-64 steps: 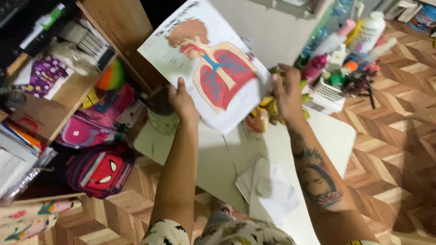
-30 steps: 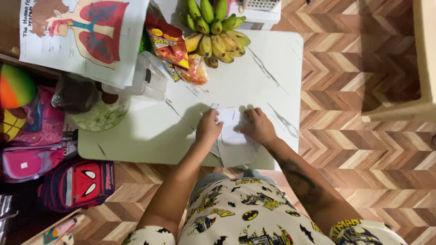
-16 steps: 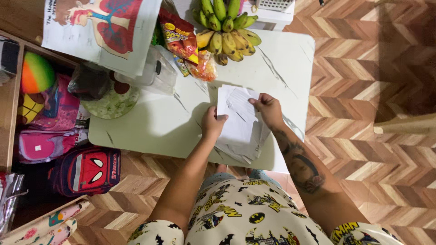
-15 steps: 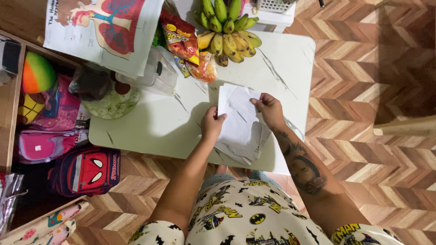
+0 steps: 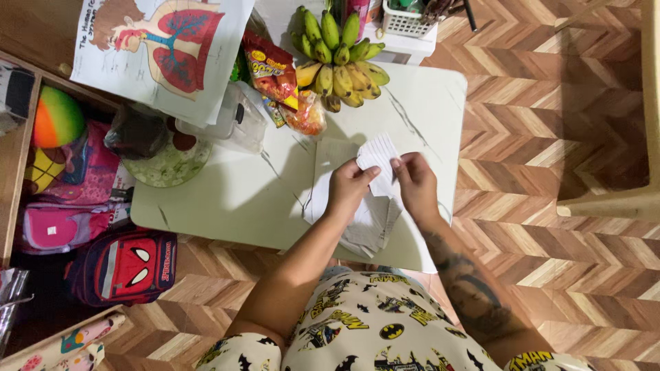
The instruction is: The person organizes a stack of papers and printed diagrams on a small white table, then moves to a desk to handle a laptop and printer. They sort through the papers, fold some, and place them back into a drawer. The person also handles a power cable and other desk items.
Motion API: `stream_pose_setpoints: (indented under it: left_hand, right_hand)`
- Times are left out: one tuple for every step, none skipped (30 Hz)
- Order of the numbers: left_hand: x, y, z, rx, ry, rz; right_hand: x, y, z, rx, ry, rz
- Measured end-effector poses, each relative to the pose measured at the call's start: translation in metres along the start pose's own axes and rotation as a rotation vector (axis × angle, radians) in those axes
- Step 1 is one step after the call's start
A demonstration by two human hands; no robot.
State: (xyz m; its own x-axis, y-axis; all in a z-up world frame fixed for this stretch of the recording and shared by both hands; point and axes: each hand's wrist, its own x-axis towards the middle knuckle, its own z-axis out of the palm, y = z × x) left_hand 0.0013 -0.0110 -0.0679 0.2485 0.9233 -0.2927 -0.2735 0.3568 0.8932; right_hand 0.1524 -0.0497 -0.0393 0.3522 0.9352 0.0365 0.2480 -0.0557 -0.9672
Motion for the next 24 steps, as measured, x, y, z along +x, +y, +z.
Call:
stream_pose_setpoints:
  left_hand:
    - [0.001, 0.000, 0.002, 0.029, 0.037, 0.012]
    - [0.001, 0.001, 0.004, 0.155, 0.087, 0.060]
    - [0.001, 0.004, 0.006, 0.281, 0.136, 0.108]
    - [-0.001, 0.008, 0.008, 0.406, 0.188, 0.155]
    - [-0.005, 0.013, 0.012, 0.452, 0.149, 0.232]
    - [-0.011, 0.020, 0.016, 0.500, 0.103, 0.307]
    - [-0.017, 0.027, 0.021, 0.547, 0.056, 0.382]
    - [-0.021, 0.034, 0.025, 0.595, -0.004, 0.424]
    - [-0.026, 0.041, 0.029, 0.643, -0.064, 0.466]
    - [-0.027, 0.048, 0.032, 0.692, -0.121, 0.513]
    - [-0.027, 0.053, 0.034, 0.624, -0.207, 0.406]
    - [-0.026, 0.056, 0.035, 0.555, -0.290, 0.298]
    - [-0.025, 0.057, 0.035, 0.484, -0.370, 0.189]
    - [-0.022, 0.058, 0.033, 0.410, -0.415, 0.127]
    - [-0.019, 0.058, 0.030, 0.335, -0.459, 0.064]
    - [-0.016, 0.057, 0.027, 0.259, -0.499, 0.003]
    - [-0.015, 0.056, 0.024, 0.178, -0.513, -0.048]
    - [-0.015, 0.054, 0.021, 0.096, -0.528, -0.099]
    - [-0.015, 0.051, 0.019, 0.013, -0.542, -0.150]
    - [-0.015, 0.047, 0.018, -0.053, -0.547, -0.177]
    - [-0.016, 0.043, 0.016, -0.119, -0.552, -0.203]
    - [-0.016, 0.040, 0.015, -0.183, -0.558, -0.229]
    - [-0.016, 0.038, 0.014, -0.195, -0.549, -0.218]
    - [-0.017, 0.036, 0.014, -0.206, -0.540, -0.207]
  right_hand:
    - [-0.004, -0.011, -0.003, -0.107, 0.084, -0.062]
    - [-0.007, -0.019, -0.007, -0.098, 0.065, -0.157]
    - [-0.010, -0.025, -0.012, -0.091, 0.045, -0.252]
    - [-0.011, -0.028, -0.015, -0.083, 0.023, -0.346]
    - [-0.010, -0.028, -0.017, 0.073, -0.069, -0.180]
    - [-0.010, -0.027, -0.017, 0.230, -0.154, -0.011]
    - [-0.010, -0.026, -0.018, 0.388, -0.238, 0.159]
    - [-0.008, -0.024, -0.022, 0.469, -0.261, 0.183]
    - [-0.006, -0.022, -0.027, 0.550, -0.283, 0.207]
    - [-0.003, -0.021, -0.032, 0.632, -0.309, 0.226]
    - [-0.001, -0.020, -0.037, 0.712, -0.335, 0.264]
    - [-0.001, -0.018, -0.044, 0.790, -0.364, 0.303]
    - [-0.001, -0.016, -0.049, 0.868, -0.393, 0.342]
    - [0.000, -0.014, -0.055, 0.870, -0.413, 0.334]
    - [0.000, -0.012, -0.060, 0.872, -0.432, 0.327]
    - [0.002, -0.010, -0.064, 0.873, -0.454, 0.319]
    - [0.004, -0.008, -0.068, 0.825, -0.449, 0.339]
    - [0.005, -0.008, -0.072, 0.776, -0.442, 0.359]
    - [0.006, -0.008, -0.074, 0.728, -0.436, 0.379]
    - [0.005, -0.010, -0.075, 0.695, -0.426, 0.364]
    - [0.005, -0.012, -0.076, 0.663, -0.416, 0.349]
    - [0.005, -0.015, -0.076, 0.632, -0.405, 0.331]
    - [0.004, -0.018, -0.078, 0.580, -0.408, 0.325]
    - [0.004, -0.022, -0.081, 0.527, -0.410, 0.318]
